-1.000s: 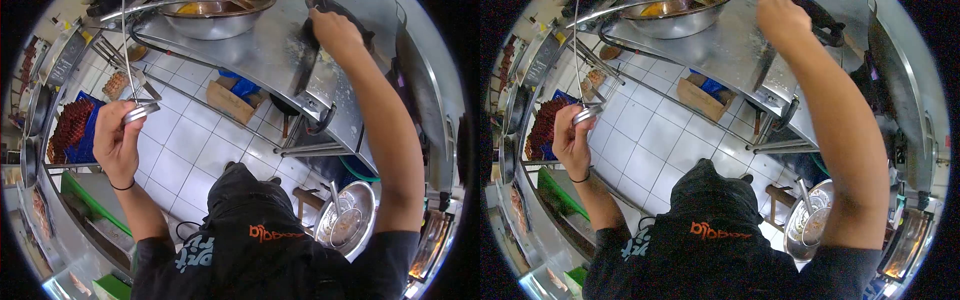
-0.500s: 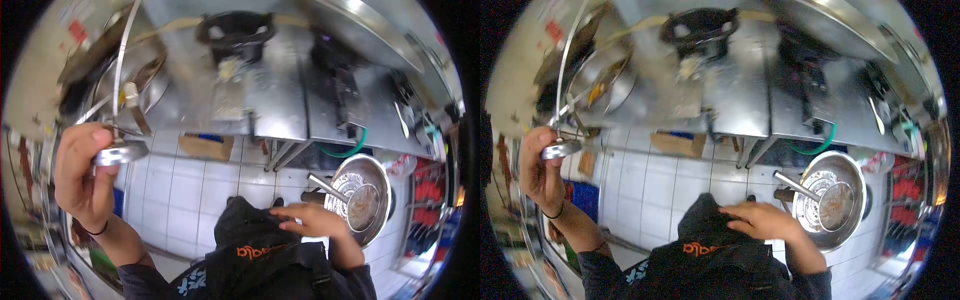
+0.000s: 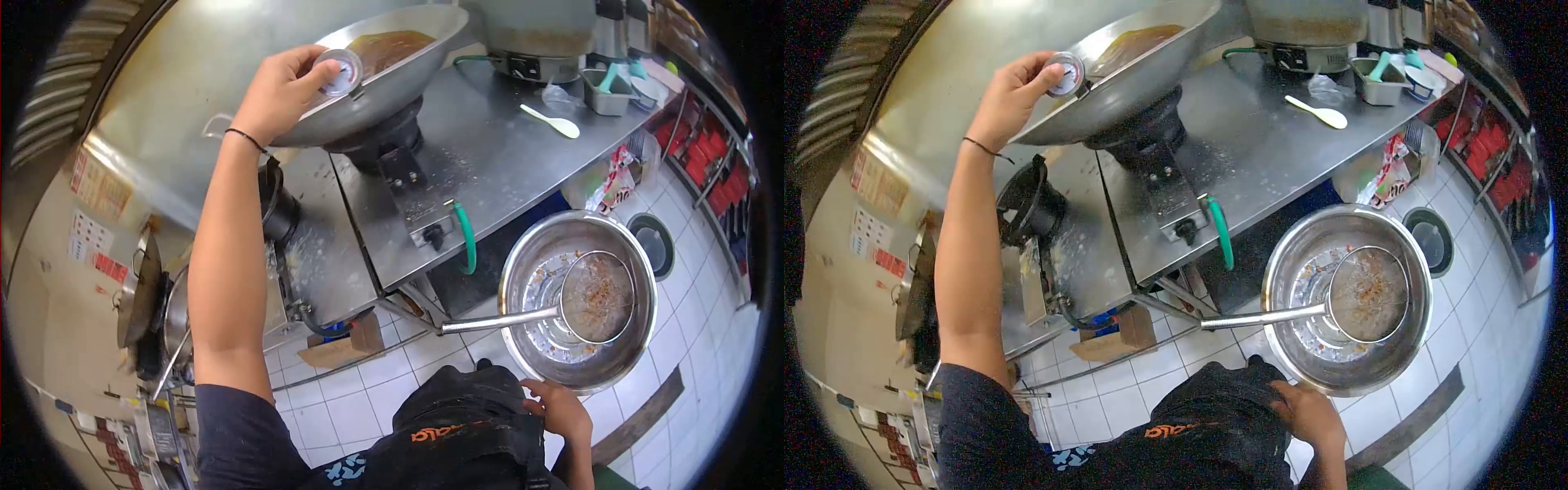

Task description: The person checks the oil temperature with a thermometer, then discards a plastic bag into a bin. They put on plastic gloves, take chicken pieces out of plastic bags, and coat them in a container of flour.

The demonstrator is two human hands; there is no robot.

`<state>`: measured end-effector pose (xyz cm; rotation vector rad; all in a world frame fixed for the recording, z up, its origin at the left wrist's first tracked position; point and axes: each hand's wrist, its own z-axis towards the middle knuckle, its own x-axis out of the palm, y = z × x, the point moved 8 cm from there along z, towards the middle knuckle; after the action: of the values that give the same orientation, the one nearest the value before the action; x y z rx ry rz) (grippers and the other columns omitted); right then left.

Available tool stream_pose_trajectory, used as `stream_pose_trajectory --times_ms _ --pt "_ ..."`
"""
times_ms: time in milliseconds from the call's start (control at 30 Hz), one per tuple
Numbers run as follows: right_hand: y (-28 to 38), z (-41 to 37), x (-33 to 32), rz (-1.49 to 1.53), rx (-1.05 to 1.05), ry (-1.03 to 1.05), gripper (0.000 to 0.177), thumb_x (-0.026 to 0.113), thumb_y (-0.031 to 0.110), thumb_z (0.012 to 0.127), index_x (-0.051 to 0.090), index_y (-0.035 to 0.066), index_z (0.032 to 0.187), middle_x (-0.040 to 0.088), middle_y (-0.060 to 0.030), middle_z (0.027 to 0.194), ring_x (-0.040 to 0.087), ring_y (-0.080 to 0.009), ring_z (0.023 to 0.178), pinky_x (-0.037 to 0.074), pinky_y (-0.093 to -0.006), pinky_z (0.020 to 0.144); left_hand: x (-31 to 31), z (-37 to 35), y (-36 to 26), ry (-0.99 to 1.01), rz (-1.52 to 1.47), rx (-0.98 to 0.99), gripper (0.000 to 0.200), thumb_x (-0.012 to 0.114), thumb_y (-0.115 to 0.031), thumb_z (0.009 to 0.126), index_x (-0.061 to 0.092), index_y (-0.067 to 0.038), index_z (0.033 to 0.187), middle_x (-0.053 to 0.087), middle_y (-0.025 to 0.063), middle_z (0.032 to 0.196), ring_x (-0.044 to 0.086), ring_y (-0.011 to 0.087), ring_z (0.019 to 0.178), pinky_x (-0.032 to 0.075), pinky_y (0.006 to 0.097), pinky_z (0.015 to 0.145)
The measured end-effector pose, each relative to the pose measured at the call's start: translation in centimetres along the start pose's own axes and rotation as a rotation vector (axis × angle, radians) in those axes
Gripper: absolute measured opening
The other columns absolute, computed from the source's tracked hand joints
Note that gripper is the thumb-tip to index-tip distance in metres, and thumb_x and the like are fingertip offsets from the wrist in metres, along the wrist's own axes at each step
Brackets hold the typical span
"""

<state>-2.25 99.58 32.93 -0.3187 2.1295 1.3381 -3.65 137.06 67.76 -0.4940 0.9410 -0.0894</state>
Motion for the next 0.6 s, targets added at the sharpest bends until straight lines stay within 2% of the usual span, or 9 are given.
stream_pose_trajectory --times_ms 133,333,433,533,600 --pt "-2.1 -0.4 -1.4 0.074 0.027 -0.056 0.033 0.059 0.02 0.072 0.053 0.01 0.103 0.056 -0.0178 0.08 0.054 -0.0343 0.076 0.043 -0.0399 0.067 2.2 2.5 2.3 0.044 0.126 -0.105 0.029 0.052 -0.021 0.081 0.056 0.002 0.097 0.058 0.0038 0.081 0.05 0.0091 0.071 0.04 0.0231 0.067" --pt "-2.1 0.3 -3.0 0.095 -0.011 -0.081 0.033 0.059 0.019 0.072 0.053 0.011 0.104 0.056 -0.0171 0.081 0.055 -0.0342 0.077 0.044 -0.0403 0.067 3.4 4.1 2.6 0.006 0.098 -0.153 0.027 0.053 -0.019 0.079 0.056 0.002 0.096 0.059 0.0069 0.08 0.052 0.0112 0.07 0.041 0.0249 0.067" --pt "-1.5 1.0 -2.8 0.066 -0.056 -0.04 0.033 0.058 0.021 0.073 0.052 0.011 0.104 0.056 -0.0165 0.083 0.054 -0.0341 0.078 0.044 -0.0402 0.067 3.9 4.5 2.3 0.063 0.54 -0.181 0.026 0.055 -0.017 0.077 0.057 0.0 0.097 0.06 0.0109 0.081 0.054 0.0151 0.07 0.042 0.0267 0.067" --pt "-0.2 2.1 -2.6 0.054 -0.156 -0.011 0.033 0.057 0.023 0.074 0.052 0.012 0.105 0.056 -0.0162 0.084 0.054 -0.0343 0.078 0.044 -0.0403 0.068 4.5 4.4 2.9 0.024 0.336 -0.149 0.029 0.057 -0.022 0.076 0.057 -0.001 0.096 0.059 0.0137 0.081 0.056 0.0185 0.072 0.043 0.0289 0.068" --pt "1.4 3.0 -2.3 0.074 -0.236 0.023 0.033 0.055 0.024 0.075 0.051 0.012 0.106 0.056 -0.0163 0.085 0.054 -0.0345 0.079 0.044 -0.0404 0.069 3.5 4.0 2.8 -0.068 0.404 -0.1 0.036 0.057 -0.024 0.076 0.052 -0.003 0.104 0.058 0.0125 0.086 0.055 0.0201 0.074 0.042 0.0299 0.07"
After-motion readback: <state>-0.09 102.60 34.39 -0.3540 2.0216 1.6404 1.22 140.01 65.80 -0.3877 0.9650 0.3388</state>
